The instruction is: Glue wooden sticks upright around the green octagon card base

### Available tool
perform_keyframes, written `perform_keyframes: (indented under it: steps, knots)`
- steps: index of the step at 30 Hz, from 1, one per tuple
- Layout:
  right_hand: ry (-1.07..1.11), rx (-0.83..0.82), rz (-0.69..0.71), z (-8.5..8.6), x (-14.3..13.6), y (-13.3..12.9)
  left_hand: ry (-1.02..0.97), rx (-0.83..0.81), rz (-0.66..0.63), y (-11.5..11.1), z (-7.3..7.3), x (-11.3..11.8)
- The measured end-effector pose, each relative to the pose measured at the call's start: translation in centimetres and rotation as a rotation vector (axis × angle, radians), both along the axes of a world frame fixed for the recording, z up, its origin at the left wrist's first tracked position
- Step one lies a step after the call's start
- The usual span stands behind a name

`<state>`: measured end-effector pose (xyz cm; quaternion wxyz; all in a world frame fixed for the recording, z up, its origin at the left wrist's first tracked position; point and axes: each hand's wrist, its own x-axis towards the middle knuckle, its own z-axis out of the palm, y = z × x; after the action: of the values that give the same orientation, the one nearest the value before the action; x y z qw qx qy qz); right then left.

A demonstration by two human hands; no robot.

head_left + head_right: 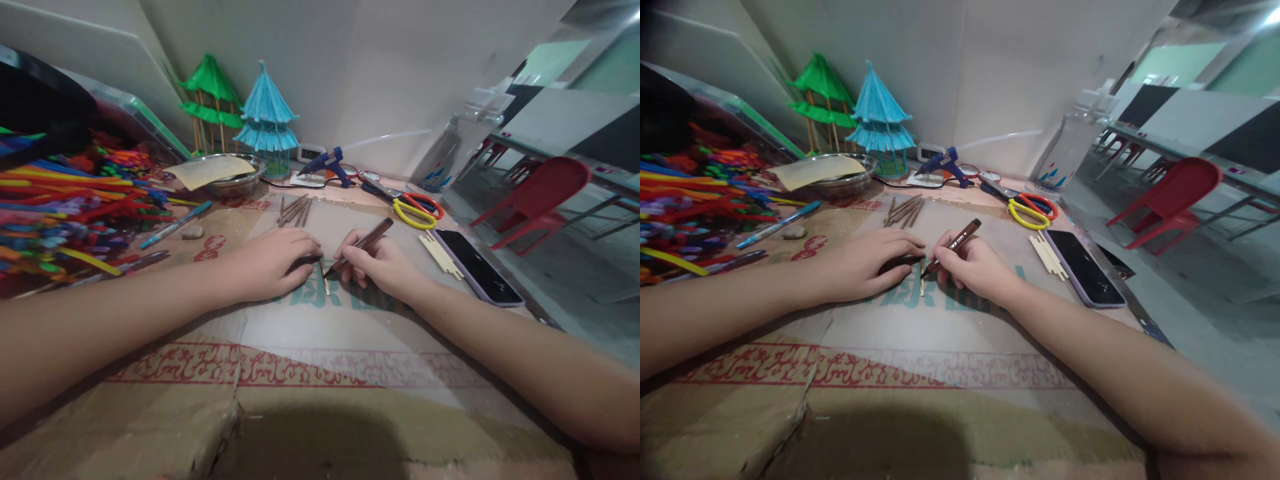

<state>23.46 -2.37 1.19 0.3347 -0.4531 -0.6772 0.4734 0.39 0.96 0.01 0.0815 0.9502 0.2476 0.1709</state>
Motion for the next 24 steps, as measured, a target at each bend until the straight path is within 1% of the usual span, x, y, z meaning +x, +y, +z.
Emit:
perform_keyframes:
  steps: [5,8,10,14,16,24]
  knots:
    - [0.033,-0.040,0.094,0.10,0.16,-0.16,-0.012,0.009,-0.005,0.14,-0.11,0.07]
    - [0.036,-0.052,0.115,0.12,0.20,-0.27,-0.013,0.009,-0.005,0.15,-0.11,0.07]
    - [0.026,-0.037,0.085,0.06,0.17,-0.24,-0.010,0.003,0.000,0.08,-0.03,0.06]
    - [0.014,0.040,-0.023,-0.13,-0.02,0.02,-0.009,-0.004,0.004,-0.05,0.12,0.04]
    - [0.012,0.057,-0.050,-0.19,-0.12,0.15,-0.007,-0.010,0.008,-0.04,0.13,0.06]
    - [-0.009,0.058,-0.053,-0.21,-0.09,0.27,-0.003,-0.013,0.014,0.04,0.04,0.10]
